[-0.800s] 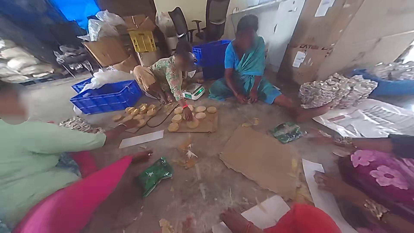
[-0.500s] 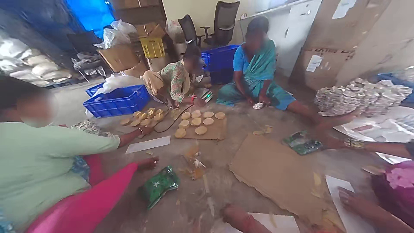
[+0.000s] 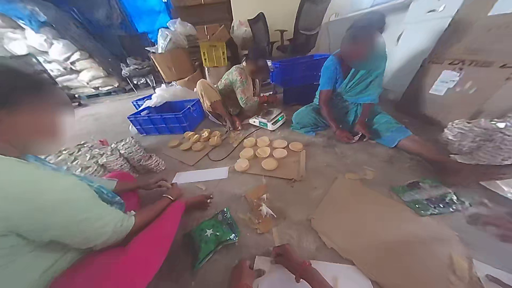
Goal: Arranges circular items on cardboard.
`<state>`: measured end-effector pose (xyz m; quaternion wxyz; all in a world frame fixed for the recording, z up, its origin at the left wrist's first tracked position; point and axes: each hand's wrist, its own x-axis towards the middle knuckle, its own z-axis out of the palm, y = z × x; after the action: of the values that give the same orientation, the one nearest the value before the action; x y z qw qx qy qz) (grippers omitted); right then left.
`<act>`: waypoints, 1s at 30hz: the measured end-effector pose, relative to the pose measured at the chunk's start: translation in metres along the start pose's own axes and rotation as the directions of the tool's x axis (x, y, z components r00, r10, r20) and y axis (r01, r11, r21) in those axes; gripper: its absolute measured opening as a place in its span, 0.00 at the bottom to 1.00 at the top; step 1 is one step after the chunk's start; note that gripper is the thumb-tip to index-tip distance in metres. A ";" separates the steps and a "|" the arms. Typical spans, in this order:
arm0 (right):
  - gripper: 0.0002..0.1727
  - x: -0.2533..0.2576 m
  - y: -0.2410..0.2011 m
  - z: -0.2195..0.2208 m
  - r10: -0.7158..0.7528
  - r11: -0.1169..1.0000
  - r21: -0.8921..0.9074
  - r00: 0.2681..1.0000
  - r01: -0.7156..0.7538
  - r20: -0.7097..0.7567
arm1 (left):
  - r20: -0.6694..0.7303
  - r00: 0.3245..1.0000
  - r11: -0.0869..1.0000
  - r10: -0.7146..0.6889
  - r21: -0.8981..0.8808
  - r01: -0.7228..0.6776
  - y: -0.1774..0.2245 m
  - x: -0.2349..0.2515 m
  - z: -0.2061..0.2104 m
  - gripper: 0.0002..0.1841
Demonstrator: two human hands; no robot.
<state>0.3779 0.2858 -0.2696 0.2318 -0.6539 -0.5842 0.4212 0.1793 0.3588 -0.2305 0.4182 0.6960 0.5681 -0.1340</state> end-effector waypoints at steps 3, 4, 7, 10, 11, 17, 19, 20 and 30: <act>0.13 0.000 0.007 0.000 0.047 0.999 -0.008 0.997 -0.048 -0.055 | 0.053 0.999 0.999 0.003 -0.045 -0.001 -0.001 0.012 0.006 0.29; 0.13 -0.001 0.007 0.001 0.078 0.997 -0.010 0.992 -0.079 -0.095 | 0.076 0.997 0.998 0.007 -0.063 -0.003 -0.001 0.017 0.008 0.28; 0.15 -0.008 -0.001 0.011 0.185 0.982 0.010 0.954 -0.188 -0.234 | 0.147 0.988 0.993 0.046 -0.113 -0.030 -0.004 0.026 0.014 0.24; 0.14 -0.016 -0.008 0.030 0.262 0.962 0.024 0.896 -0.272 -0.359 | 0.136 0.989 0.974 0.064 -0.222 -0.033 0.007 -0.004 0.006 0.22; 0.14 -0.020 -0.010 0.037 0.248 0.965 0.026 0.873 -0.262 -0.421 | 0.155 0.988 0.949 -0.010 -0.311 0.058 0.029 -0.032 -0.007 0.21; 0.13 -0.038 -0.011 0.069 0.101 0.984 -0.054 0.782 -0.169 -0.615 | 0.111 0.992 0.892 -0.056 -0.440 0.100 0.040 -0.054 -0.011 0.20; 0.12 -0.038 -0.005 0.074 0.043 0.988 -0.090 0.784 -0.125 -0.619 | 0.070 0.994 0.929 0.088 -0.366 -0.057 -0.001 -0.005 0.011 0.20; 0.12 -0.037 -0.002 0.075 0.000 0.990 -0.109 0.782 -0.087 -0.623 | 0.064 0.992 0.940 0.111 -0.331 -0.084 -0.012 0.013 0.017 0.19; 0.12 -0.031 0.029 0.067 -0.309 0.948 -0.241 0.780 0.207 -0.544 | -0.026 0.997 0.971 0.074 -0.228 -0.078 -0.010 0.017 0.018 0.19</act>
<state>0.3405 0.2368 -0.3205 0.3971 -0.6809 -0.6041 0.1173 0.1809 0.3575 -0.2575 0.4956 0.6656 0.5561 -0.0456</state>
